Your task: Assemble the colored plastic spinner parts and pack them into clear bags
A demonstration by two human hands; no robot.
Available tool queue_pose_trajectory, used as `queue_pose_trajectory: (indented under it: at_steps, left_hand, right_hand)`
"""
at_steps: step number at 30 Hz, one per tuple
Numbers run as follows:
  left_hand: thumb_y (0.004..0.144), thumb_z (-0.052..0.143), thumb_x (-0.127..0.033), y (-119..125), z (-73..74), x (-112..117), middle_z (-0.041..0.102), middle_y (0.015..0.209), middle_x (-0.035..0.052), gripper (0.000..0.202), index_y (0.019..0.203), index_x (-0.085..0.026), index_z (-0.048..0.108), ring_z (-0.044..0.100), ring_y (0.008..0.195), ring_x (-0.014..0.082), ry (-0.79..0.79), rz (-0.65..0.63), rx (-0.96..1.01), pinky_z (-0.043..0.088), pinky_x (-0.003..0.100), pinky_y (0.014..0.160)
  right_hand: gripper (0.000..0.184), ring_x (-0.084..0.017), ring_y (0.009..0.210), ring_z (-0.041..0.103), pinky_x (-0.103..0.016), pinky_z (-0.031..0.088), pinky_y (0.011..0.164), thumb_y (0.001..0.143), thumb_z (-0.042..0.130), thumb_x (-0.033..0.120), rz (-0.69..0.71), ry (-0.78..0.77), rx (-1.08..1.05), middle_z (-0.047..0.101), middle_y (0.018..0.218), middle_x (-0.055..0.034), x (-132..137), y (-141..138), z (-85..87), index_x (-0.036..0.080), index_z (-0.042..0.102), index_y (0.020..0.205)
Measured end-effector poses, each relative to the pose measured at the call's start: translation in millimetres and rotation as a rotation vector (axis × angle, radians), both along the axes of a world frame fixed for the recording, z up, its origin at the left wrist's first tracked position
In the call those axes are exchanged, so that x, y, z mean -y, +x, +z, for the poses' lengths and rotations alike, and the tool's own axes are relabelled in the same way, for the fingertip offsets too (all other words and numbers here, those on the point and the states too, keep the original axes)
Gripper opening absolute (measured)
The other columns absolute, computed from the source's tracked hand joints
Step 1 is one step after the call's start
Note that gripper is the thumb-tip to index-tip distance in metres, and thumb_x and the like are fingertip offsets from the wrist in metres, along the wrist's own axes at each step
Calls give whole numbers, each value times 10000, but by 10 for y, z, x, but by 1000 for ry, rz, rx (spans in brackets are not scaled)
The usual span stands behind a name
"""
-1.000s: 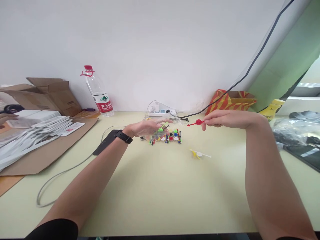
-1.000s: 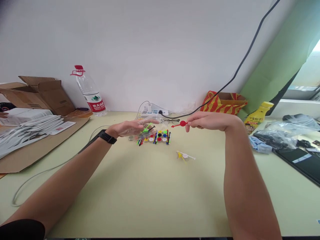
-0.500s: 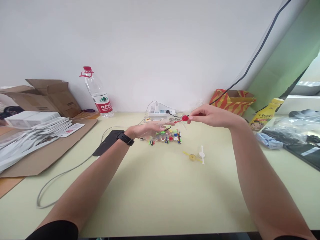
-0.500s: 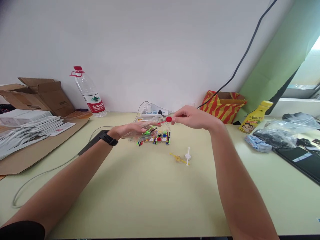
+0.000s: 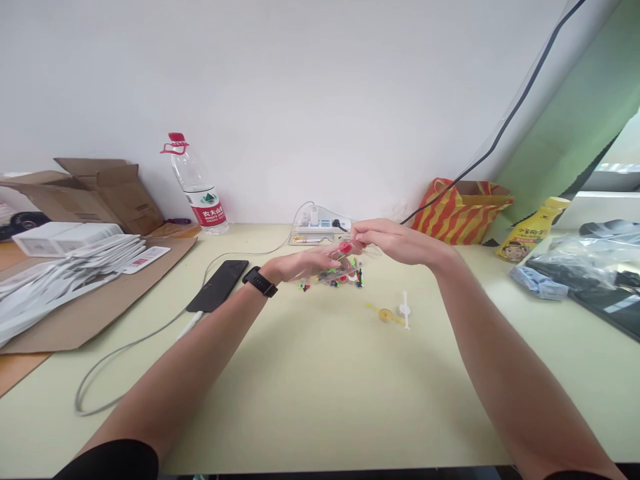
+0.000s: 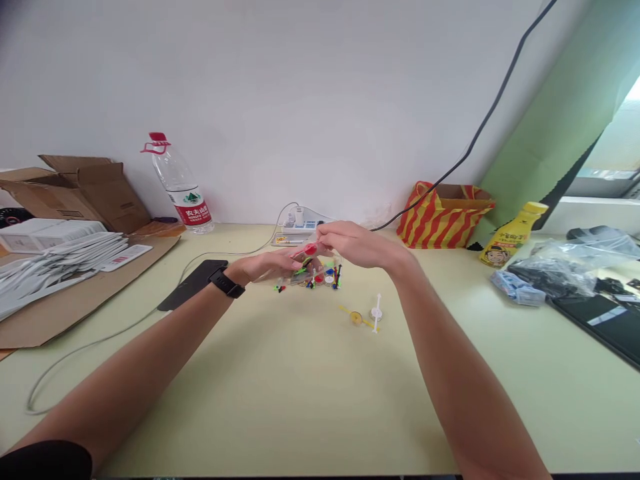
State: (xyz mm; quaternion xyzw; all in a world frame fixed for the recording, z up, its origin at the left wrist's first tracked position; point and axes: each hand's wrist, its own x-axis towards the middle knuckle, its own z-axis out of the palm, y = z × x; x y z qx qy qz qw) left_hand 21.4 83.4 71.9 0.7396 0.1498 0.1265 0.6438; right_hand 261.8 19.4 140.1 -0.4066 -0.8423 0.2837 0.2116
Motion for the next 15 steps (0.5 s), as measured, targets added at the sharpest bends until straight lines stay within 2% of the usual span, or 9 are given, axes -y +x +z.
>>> queue_pose_trajectory:
  at_steps: [5, 7, 10, 12, 15]
  left_hand:
    - [886, 672, -439, 32, -17, 8, 681, 1204, 101, 500, 1326, -216, 594, 613, 958, 216, 54, 36, 27, 473, 314, 803]
    - [875, 690, -444, 44, -12, 12, 691, 1165, 97, 439, 1240, -205, 639, 619, 936, 216, 59, 50, 39, 471, 308, 788]
    - [879, 696, -536, 49, -10, 13, 697, 1128, 121, 434, 1115, -172, 706, 628, 929, 230, 92, 73, 38, 477, 316, 794]
    - [891, 653, -641, 41, -22, 8, 694, 1165, 145, 541, 1153, -171, 709, 634, 936, 242, 58, 88, 66, 487, 333, 803]
    - [859, 649, -724, 21, -55, 8, 692, 1212, 161, 692, 1314, -203, 647, 659, 982, 275, -86, 93, 140, 506, 366, 820]
  right_hand:
    - [296, -210, 891, 555, -327, 439, 777, 1042, 419, 447, 81, -9, -101, 625, 933, -29, 55, -54, 8, 232, 570, 906]
    - [245, -218, 933, 596, -331, 462, 804, 997, 541, 471, 121, 25, -111, 677, 988, -35, 54, -40, 19, 238, 614, 982]
    - [186, -227, 962, 637, -340, 477, 844, 903, 686, 394, 139, 113, -99, 722, 1003, -32, 26, -5, 31, 249, 673, 1019]
    - [140, -230, 957, 649, -353, 479, 867, 895, 679, 366, 109, 169, -133, 732, 966, -34, 7, 18, 39, 243, 696, 961]
    - [92, -232, 945, 641, -375, 478, 898, 867, 675, 325, 57, 240, -241, 718, 925, -38, 7, 49, 60, 234, 683, 856]
